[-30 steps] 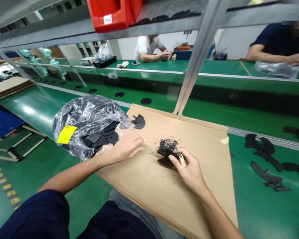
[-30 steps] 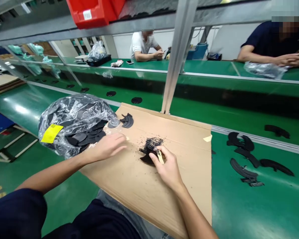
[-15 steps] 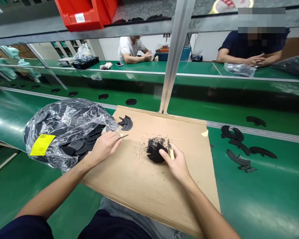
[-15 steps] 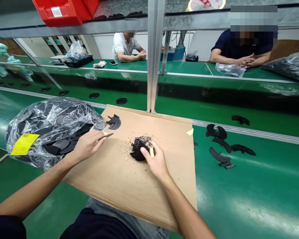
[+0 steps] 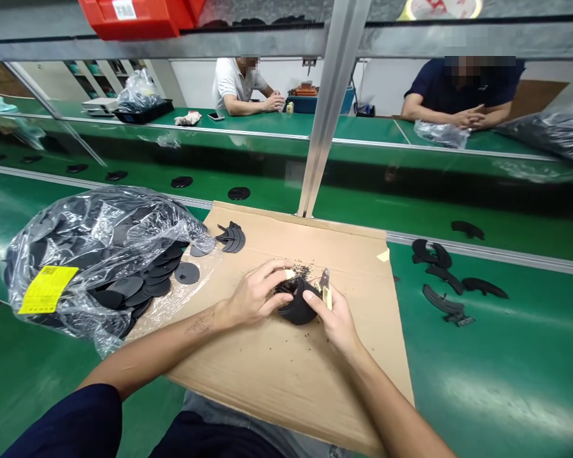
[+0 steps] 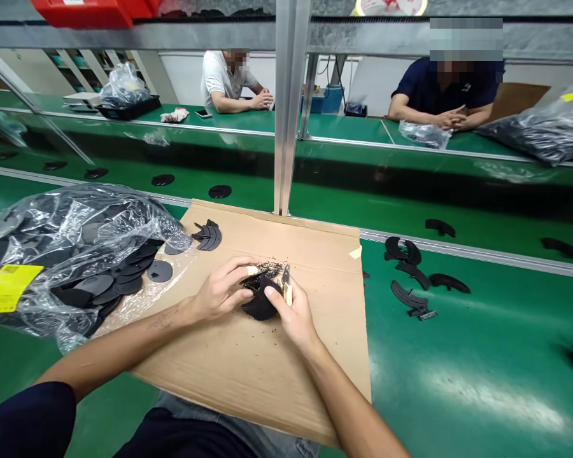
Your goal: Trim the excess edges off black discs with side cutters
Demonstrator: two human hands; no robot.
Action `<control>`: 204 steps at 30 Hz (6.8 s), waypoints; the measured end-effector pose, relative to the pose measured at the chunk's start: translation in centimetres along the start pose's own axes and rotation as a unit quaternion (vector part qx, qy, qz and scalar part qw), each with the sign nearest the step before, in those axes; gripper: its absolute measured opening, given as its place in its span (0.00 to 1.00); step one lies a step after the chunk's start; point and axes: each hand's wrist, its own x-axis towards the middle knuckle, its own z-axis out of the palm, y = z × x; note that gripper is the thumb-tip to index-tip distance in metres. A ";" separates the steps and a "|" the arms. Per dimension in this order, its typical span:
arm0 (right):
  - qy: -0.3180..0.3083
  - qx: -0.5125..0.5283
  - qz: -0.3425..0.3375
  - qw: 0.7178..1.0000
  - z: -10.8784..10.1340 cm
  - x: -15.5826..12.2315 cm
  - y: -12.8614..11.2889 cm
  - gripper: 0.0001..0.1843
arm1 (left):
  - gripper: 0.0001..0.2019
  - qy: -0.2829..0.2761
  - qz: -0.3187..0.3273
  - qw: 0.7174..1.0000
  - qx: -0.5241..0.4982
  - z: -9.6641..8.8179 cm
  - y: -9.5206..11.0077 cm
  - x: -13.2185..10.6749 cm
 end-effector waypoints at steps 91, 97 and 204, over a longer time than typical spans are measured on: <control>-0.025 -0.300 -0.292 0.908 -1.0 -0.4 -0.5 0.10 | 0.12 -0.021 -0.001 1.000 -0.018 -1.5 0.1 -1.4; -0.026 -0.288 -0.336 0.896 -0.9 -0.4 -0.2 0.14 | 0.14 -0.016 0.032 0.998 -0.061 -1.4 0.2 -0.9; 0.026 -0.658 -0.307 0.687 -1.9 0.5 0.6 0.17 | 0.15 -0.111 -0.007 0.994 0.014 -1.7 0.1 -0.7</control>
